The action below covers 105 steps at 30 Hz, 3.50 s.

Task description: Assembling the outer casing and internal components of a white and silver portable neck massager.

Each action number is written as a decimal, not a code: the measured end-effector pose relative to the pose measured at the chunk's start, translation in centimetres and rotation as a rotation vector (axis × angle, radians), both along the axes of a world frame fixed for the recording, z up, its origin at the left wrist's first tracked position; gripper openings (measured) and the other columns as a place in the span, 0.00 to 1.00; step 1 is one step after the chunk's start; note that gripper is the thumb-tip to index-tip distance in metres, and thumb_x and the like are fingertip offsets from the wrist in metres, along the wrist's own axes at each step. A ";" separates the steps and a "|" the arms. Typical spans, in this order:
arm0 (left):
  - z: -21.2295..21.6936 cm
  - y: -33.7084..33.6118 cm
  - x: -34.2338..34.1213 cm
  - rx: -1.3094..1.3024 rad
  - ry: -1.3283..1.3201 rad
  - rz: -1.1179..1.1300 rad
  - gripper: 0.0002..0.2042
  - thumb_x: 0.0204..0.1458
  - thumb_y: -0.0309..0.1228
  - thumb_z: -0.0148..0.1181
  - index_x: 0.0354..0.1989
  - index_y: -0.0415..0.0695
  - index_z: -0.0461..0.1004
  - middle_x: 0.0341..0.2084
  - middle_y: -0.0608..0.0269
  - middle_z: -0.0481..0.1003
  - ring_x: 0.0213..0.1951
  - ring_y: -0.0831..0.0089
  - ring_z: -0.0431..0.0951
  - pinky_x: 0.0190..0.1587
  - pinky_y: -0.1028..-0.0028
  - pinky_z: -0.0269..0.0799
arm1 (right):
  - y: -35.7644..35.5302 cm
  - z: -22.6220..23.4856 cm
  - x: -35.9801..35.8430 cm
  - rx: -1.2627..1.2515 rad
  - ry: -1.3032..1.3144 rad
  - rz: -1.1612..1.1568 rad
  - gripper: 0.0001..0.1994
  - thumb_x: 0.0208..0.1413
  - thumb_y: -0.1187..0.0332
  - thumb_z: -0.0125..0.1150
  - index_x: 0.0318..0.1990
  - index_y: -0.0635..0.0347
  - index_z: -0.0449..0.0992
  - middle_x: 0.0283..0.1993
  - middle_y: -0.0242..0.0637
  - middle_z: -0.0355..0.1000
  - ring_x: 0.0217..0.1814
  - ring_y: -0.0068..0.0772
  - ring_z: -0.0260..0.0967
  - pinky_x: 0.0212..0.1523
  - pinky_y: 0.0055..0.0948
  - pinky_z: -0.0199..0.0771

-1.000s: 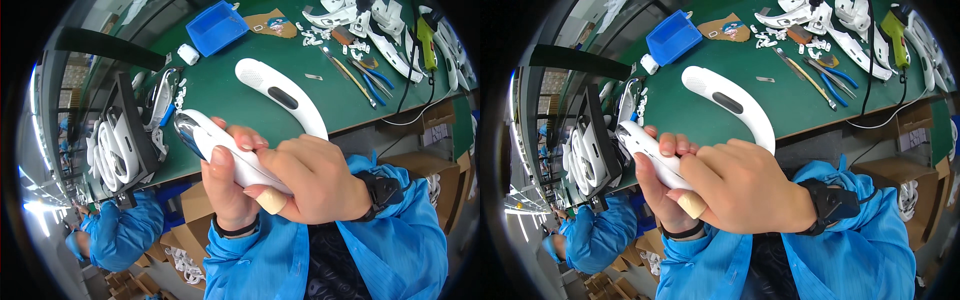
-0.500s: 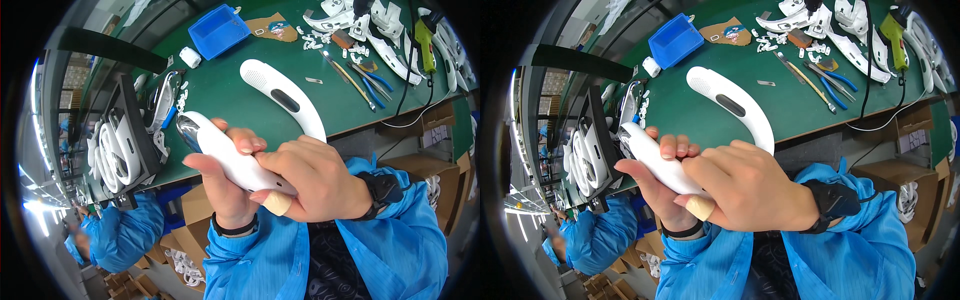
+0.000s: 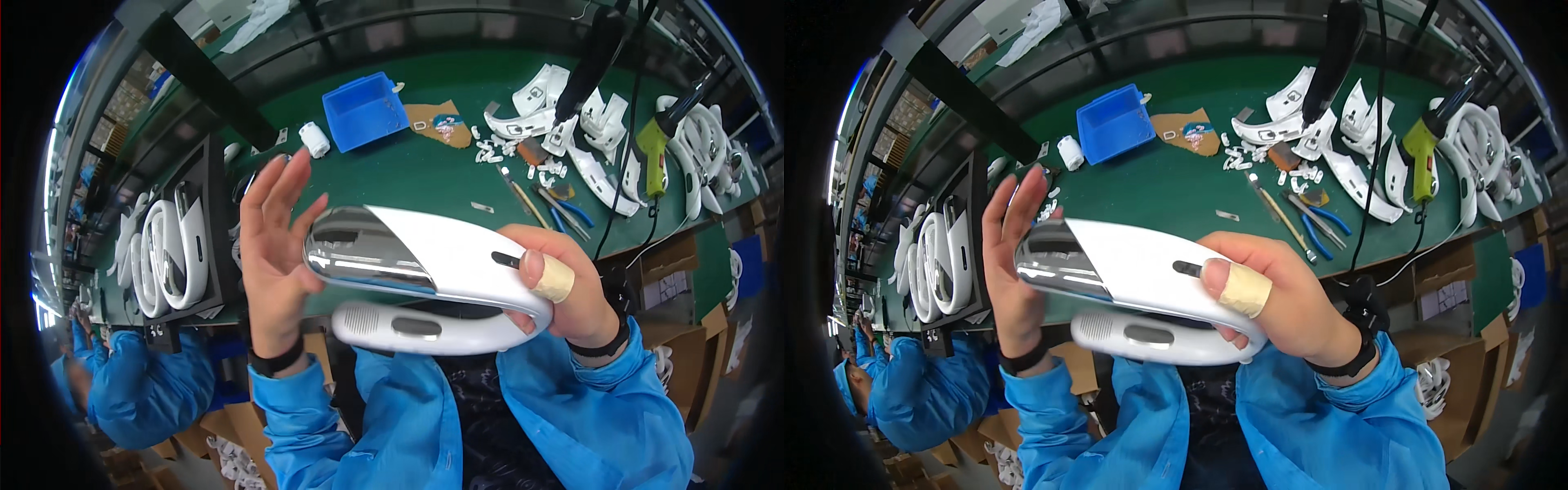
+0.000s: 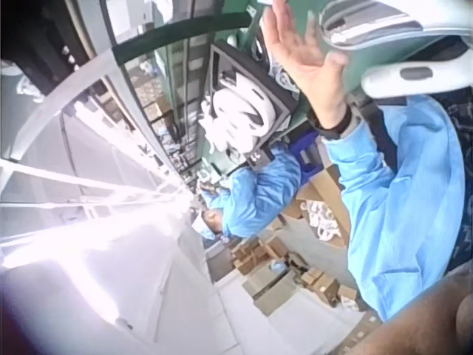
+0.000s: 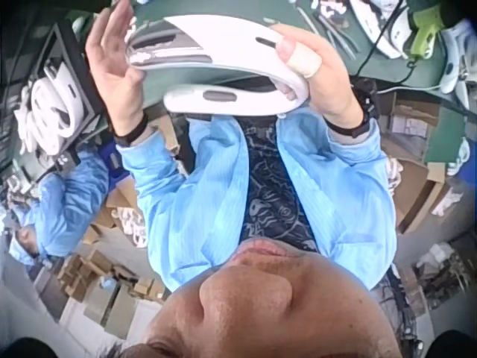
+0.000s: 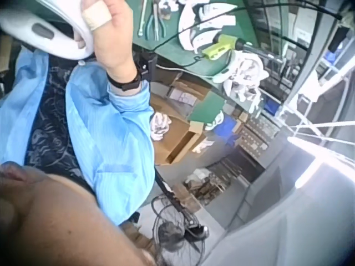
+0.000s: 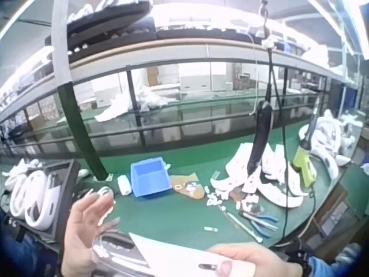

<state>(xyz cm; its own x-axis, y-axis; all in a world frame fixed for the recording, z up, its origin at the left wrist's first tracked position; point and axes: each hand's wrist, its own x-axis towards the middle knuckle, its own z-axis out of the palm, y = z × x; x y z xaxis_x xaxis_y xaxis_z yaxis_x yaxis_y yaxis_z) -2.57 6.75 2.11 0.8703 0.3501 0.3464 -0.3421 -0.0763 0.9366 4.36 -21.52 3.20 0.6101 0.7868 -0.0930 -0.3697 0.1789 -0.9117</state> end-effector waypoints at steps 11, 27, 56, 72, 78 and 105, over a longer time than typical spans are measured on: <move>-1.4 -6.3 0.0 -0.375 -0.428 -0.454 0.25 0.50 0.50 0.74 0.40 0.51 0.64 0.35 0.69 0.67 0.41 0.71 0.71 0.57 0.59 0.73 | 4.0 -0.6 -1.1 0.097 0.384 0.222 0.17 0.71 0.53 0.49 0.41 0.60 0.72 0.27 0.33 0.71 0.22 0.17 0.67 0.20 0.18 0.63; -3.4 -8.5 -0.1 -0.599 -0.585 -0.296 0.21 0.55 0.42 0.70 0.43 0.50 0.61 0.33 0.65 0.72 0.37 0.68 0.73 0.46 0.62 0.71 | 5.4 -1.4 -3.1 -0.028 -0.742 -0.199 0.17 0.57 0.67 0.70 0.46 0.62 0.68 0.43 0.39 0.69 0.41 0.26 0.68 0.40 0.27 0.70; -2.0 -8.2 -0.5 -0.520 -0.642 -0.227 0.19 0.60 0.42 0.65 0.46 0.50 0.60 0.37 0.66 0.72 0.39 0.70 0.74 0.45 0.63 0.72 | 4.6 -2.0 -3.2 -0.096 -1.227 -0.554 0.22 0.51 0.62 0.73 0.49 0.64 0.73 0.39 0.41 0.74 0.36 0.43 0.71 0.37 0.34 0.74; -1.7 -9.6 -0.9 -0.589 -0.664 -0.100 0.18 0.61 0.47 0.63 0.45 0.50 0.64 0.35 0.69 0.71 0.40 0.74 0.72 0.48 0.68 0.73 | 5.0 -1.6 -2.5 -0.059 -1.567 -0.648 0.13 0.41 0.70 0.66 0.35 0.68 0.77 0.28 0.35 0.65 0.27 0.33 0.64 0.24 0.30 0.64; -3.8 -11.5 -0.1 -0.608 -0.548 -0.136 0.22 0.57 0.50 0.66 0.44 0.50 0.62 0.33 0.67 0.71 0.43 0.68 0.74 0.54 0.60 0.74 | 5.4 -2.0 -2.6 -0.019 -1.446 -0.597 0.16 0.43 0.68 0.73 0.38 0.66 0.77 0.33 0.38 0.71 0.30 0.37 0.69 0.29 0.32 0.70; 0.5 -1.5 -2.7 -0.005 -0.010 -0.446 0.65 0.33 0.72 0.69 0.72 0.33 0.51 0.68 0.36 0.60 0.69 0.46 0.63 0.69 0.51 0.59 | 0.3 2.2 -0.6 0.202 -0.055 -0.044 0.22 0.49 0.67 0.79 0.47 0.61 0.71 0.41 0.27 0.73 0.43 0.15 0.70 0.42 0.21 0.73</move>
